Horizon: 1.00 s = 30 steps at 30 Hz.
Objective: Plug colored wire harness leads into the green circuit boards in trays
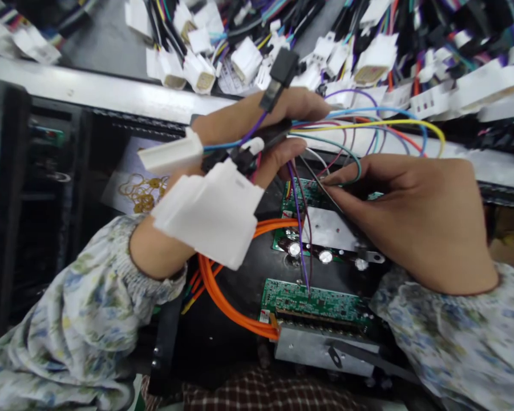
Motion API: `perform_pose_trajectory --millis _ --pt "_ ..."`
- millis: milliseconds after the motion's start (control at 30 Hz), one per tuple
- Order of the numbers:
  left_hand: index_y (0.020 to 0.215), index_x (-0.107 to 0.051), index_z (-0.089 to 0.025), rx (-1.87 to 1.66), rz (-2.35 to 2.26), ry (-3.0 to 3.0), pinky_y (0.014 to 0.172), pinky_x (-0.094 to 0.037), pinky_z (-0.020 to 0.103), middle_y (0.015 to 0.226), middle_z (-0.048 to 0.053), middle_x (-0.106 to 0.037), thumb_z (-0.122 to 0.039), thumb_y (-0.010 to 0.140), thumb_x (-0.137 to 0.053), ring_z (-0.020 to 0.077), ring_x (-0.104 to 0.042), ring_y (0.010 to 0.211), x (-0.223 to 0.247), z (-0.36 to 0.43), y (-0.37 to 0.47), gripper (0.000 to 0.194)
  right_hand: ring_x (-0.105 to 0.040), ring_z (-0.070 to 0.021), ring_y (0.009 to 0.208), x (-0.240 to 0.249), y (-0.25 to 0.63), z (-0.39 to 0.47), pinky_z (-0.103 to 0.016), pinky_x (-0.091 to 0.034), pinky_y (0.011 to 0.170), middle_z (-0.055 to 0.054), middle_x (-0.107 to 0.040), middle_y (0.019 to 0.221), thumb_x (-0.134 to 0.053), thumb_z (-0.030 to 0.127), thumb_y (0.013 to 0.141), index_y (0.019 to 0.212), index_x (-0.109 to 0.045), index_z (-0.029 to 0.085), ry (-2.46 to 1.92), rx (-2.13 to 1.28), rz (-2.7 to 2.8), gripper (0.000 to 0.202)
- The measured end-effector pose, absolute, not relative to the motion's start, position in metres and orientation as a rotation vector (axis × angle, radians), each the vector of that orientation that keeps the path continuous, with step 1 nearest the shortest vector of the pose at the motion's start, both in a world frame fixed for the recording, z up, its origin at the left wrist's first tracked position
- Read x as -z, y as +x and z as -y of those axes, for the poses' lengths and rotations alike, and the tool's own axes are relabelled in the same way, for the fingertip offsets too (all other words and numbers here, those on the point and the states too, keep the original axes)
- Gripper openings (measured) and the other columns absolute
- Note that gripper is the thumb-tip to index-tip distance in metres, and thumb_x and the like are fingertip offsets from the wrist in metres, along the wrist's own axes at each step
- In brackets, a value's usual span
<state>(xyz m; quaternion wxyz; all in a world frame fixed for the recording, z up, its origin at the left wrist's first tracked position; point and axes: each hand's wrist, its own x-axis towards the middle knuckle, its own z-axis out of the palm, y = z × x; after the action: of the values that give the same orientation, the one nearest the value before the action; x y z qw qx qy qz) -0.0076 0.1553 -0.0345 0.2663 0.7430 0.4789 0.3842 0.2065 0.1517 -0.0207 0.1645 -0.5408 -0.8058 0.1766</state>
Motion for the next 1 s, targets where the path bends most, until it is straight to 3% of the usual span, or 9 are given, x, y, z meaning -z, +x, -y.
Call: perform_pose_trajectory --millis 133,200,300,467,600,733,867,1000 --pt "0.115 -0.062 -0.018 -1.027 -1.215 1.938 0.096 -0.053 0.029 0.086 0.000 -0.067 -0.034 0.095 -0.055 0.0157 -0.067 0.095 0.034 -0.155 -0.008 0.027 -0.050 -0.0063 0.047 0.020 0.205 -0.151 -0.022 -0.030 0.045 0.006 -0.066 0.057 -0.072 0.024 0.077 0.078 -0.074 0.019 -1.547 -0.533 2.283 0.005" --pt "0.112 -0.064 -0.017 -1.054 -1.213 1.946 0.092 -0.054 0.029 0.082 0.000 -0.066 -0.030 0.093 -0.057 0.0162 -0.067 0.091 0.035 -0.156 -0.007 0.024 -0.051 -0.0076 0.046 0.020 0.204 -0.151 -0.023 -0.030 0.045 0.006 -0.066 0.057 -0.071 0.026 0.078 0.077 -0.074 0.020 -1.549 -0.537 2.281 0.006" --pt "0.111 -0.067 -0.019 -1.054 -1.274 1.917 0.076 -0.056 0.027 0.072 -0.001 -0.063 -0.032 0.092 -0.058 0.0142 -0.066 0.070 0.035 -0.156 -0.006 0.025 -0.054 -0.0094 0.049 0.020 0.202 -0.150 -0.025 -0.031 0.047 0.005 -0.067 0.060 -0.068 0.027 0.080 0.074 -0.073 0.022 -1.528 -0.502 2.318 0.009" --pt "0.111 -0.068 -0.019 -1.016 -1.352 1.973 0.058 -0.052 0.021 0.067 -0.004 -0.060 -0.025 0.089 -0.060 0.0053 -0.050 0.042 0.027 -0.153 -0.004 0.024 -0.050 -0.0084 0.048 0.018 0.202 -0.148 -0.025 -0.033 0.051 0.005 -0.068 0.062 -0.066 0.027 0.081 0.077 -0.073 0.021 -1.511 -0.450 2.354 0.010" --pt "0.112 -0.068 -0.015 -0.946 -1.449 1.999 0.057 -0.050 0.019 0.069 -0.003 -0.061 -0.025 0.089 -0.061 0.0043 -0.054 0.046 0.018 -0.150 -0.003 0.026 -0.039 -0.0071 0.043 0.015 0.204 -0.148 -0.026 -0.031 0.049 0.004 -0.067 0.062 -0.066 0.027 0.081 0.076 -0.074 0.020 -1.487 -0.470 2.370 0.012" --pt "0.117 -0.063 -0.011 -0.856 -1.460 2.067 0.064 -0.048 0.025 0.071 -0.006 -0.053 -0.023 0.094 -0.038 0.0024 -0.060 0.058 0.017 -0.148 -0.004 0.036 -0.037 -0.0071 0.041 0.017 0.205 -0.150 -0.027 -0.027 0.045 0.005 -0.066 0.059 -0.063 0.027 0.083 0.077 -0.074 0.021 -1.413 -0.514 2.435 0.014" --pt "0.116 -0.065 -0.018 -0.939 -1.389 2.019 0.055 -0.052 0.020 0.067 -0.004 -0.057 -0.028 0.091 -0.059 0.0025 -0.048 0.044 0.023 -0.150 -0.007 0.027 -0.035 -0.0065 0.039 0.020 0.204 -0.152 -0.027 -0.026 0.046 0.005 -0.064 0.057 -0.057 0.030 0.086 0.077 -0.074 0.022 -1.429 -0.449 2.445 0.020" --pt "0.115 -0.066 -0.022 -0.979 -1.333 2.018 0.062 -0.055 0.024 0.071 -0.002 -0.059 -0.031 0.093 -0.056 0.0075 -0.057 0.051 0.029 -0.152 -0.007 0.025 -0.042 -0.0081 0.043 0.015 0.212 -0.151 -0.027 -0.030 0.048 0.003 -0.062 0.055 -0.057 0.040 0.086 0.077 -0.074 0.024 -1.473 -0.439 2.463 0.025"
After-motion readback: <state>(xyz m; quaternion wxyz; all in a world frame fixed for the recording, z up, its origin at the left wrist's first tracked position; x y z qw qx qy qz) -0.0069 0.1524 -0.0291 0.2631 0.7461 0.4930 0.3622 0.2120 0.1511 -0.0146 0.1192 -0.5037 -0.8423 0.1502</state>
